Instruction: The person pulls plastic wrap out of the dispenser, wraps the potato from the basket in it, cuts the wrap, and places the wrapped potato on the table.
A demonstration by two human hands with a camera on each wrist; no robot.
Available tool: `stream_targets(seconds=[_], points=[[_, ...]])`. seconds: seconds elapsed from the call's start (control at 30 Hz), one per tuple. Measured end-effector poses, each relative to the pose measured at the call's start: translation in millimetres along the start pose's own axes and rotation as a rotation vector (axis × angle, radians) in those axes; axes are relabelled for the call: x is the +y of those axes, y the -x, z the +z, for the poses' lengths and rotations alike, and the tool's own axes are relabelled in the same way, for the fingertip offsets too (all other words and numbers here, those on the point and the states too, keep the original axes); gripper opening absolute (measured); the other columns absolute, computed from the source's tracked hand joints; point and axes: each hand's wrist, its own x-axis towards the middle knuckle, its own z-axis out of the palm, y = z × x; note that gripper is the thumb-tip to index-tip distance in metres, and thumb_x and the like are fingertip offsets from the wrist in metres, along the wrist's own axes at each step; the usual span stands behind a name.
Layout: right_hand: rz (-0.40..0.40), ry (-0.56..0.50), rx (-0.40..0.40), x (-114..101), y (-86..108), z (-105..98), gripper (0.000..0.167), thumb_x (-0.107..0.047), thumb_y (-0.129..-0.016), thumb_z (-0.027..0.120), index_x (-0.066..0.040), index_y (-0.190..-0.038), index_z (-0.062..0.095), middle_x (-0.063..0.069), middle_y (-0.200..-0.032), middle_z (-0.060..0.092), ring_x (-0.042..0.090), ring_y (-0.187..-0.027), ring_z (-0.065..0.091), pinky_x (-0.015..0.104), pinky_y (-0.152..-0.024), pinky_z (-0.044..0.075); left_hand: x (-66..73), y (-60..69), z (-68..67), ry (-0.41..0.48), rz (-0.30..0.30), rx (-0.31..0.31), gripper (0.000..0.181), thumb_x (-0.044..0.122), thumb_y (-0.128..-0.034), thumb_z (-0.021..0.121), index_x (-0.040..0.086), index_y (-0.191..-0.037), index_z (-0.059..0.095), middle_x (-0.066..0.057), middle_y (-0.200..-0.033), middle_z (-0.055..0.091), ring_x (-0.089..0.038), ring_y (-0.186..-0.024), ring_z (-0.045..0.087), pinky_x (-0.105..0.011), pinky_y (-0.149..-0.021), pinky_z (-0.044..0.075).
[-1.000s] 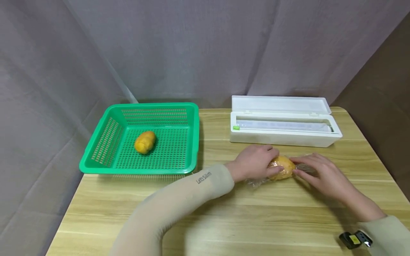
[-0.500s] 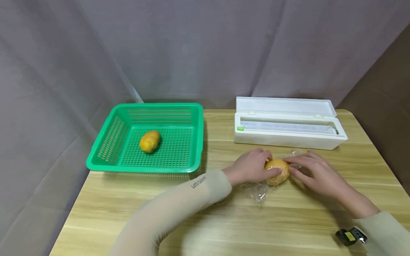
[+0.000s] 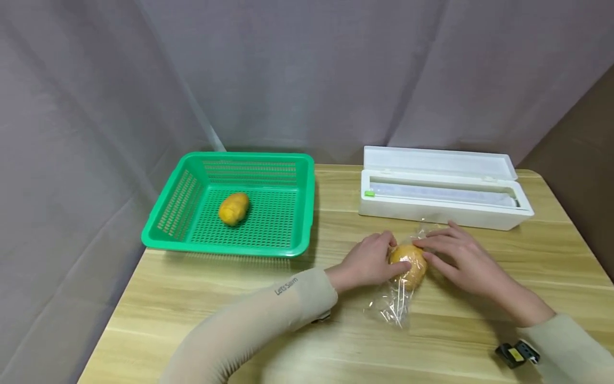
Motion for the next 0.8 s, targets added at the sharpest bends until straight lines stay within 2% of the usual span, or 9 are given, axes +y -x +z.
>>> stream_targets(seconds=[0.1,0.2,0.23,0.3,0.37,0.43,0.53,0.63,0.8], points=[[-0.024,0.001,0.025,-2.0,-2.1,0.4,0.041,-0.006,-0.087,0.081,-0.007,-0.128,0.076,0.013,-0.123,0.077,0.041,-0.121,0.062,0.049,-0.132,0.015,1.0,2.6,3.3,0.042,-0.02,0.004,0.047,0.049,-0.0987,0.074,0.011,-0.124,0.062,0.005,-0.1,0.065,-0.004,-0.083,0.058,-0.016,-0.072,0.047],[-0.02,0.008,0.07,-4.1,-1.9,-1.9,0.042,-0.008,-0.085,0.083,-0.007,-0.127,0.076,0.014,-0.125,0.076,0.042,-0.121,0.061,0.044,-0.133,0.015,1.3,4.6,5.6,0.085,-0.045,0.014,0.046,0.048,-0.098,0.075,0.012,-0.123,0.061,0.005,-0.099,0.065,-0.003,-0.083,0.058,-0.016,-0.073,0.047],[-0.008,0.01,0.085,-4.7,-1.0,-3.5,0.042,-0.008,-0.084,0.083,-0.008,-0.126,0.077,0.013,-0.125,0.076,0.04,-0.121,0.061,0.039,-0.132,0.017,1.3,5.4,6.1,0.101,-0.058,0.018,0.046,0.048,-0.0977,0.075,0.012,-0.123,0.061,0.006,-0.099,0.065,-0.003,-0.083,0.058,-0.017,-0.073,0.047],[0.021,0.02,0.112,-5.6,2.4,-6.9,0.041,-0.007,-0.082,0.086,-0.01,-0.122,0.078,0.011,-0.121,0.076,0.035,-0.115,0.063,0.029,-0.127,0.025,1.0,7.3,6.9,0.137,-0.089,0.029,0.047,0.048,-0.0965,0.076,0.012,-0.122,0.061,0.005,-0.099,0.065,-0.003,-0.084,0.058,-0.018,-0.073,0.048],[0.073,0.034,0.114,-6.5,8.9,-11.0,0.037,-0.006,-0.081,0.087,-0.011,-0.117,0.079,0.006,-0.111,0.077,0.024,-0.103,0.067,0.02,-0.114,0.038,1.3,8.6,8.3,0.177,-0.119,0.04,0.047,0.048,-0.0949,0.078,0.013,-0.121,0.061,0.005,-0.099,0.065,-0.003,-0.084,0.058,-0.019,-0.073,0.049],[0.143,0.036,0.066,-8.0,15.1,-14.1,0.033,-0.007,-0.083,0.088,-0.012,-0.115,0.08,-0.002,-0.101,0.078,0.01,-0.09,0.067,0.017,-0.093,0.049,1.5,10.1,9.4,0.216,-0.145,0.053,0.045,0.047,-0.0935,0.08,0.014,-0.118,0.06,0.006,-0.098,0.065,-0.004,-0.083,0.058,-0.02,-0.073,0.049],[0.243,-0.013,-0.065,-11.2,22.6,-14.2,0.027,-0.013,-0.093,0.083,-0.008,-0.119,0.079,-0.012,-0.088,0.076,-0.003,-0.078,0.065,0.025,-0.071,0.057,1.6,11.8,10.6,0.25,-0.161,0.074,0.044,0.045,-0.0917,0.083,0.016,-0.114,0.06,0.006,-0.095,0.064,-0.004,-0.082,0.057,-0.02,-0.071,0.048],[0.31,-0.09,-0.163,-15.2,25.4,-10.3,0.028,-0.018,-0.102,0.074,-0.005,-0.126,0.077,-0.019,-0.083,0.074,-0.005,-0.076,0.064,0.031,-0.068,0.058,1.9,13.2,10.9,0.254,-0.159,0.081,0.044,0.044,-0.091,0.084,0.016,-0.113,0.06,0.007,-0.093,0.062,-0.005,-0.08,0.056,-0.02,-0.07,0.047],[0.311,-0.165,-0.162,-22.9,21.4,-1.8,0.029,-0.018,-0.103,0.073,-0.003,-0.127,0.076,-0.023,-0.08,0.07,-0.003,-0.073,0.064,0.03,-0.069,0.057,0.7,18.4,9.4,0.271,-0.18,0.067,0.048,0.047,-0.0894,0.086,0.016,-0.114,0.059,0.006,-0.094,0.062,-0.006,-0.081,0.056,-0.021,-0.071,0.048]])
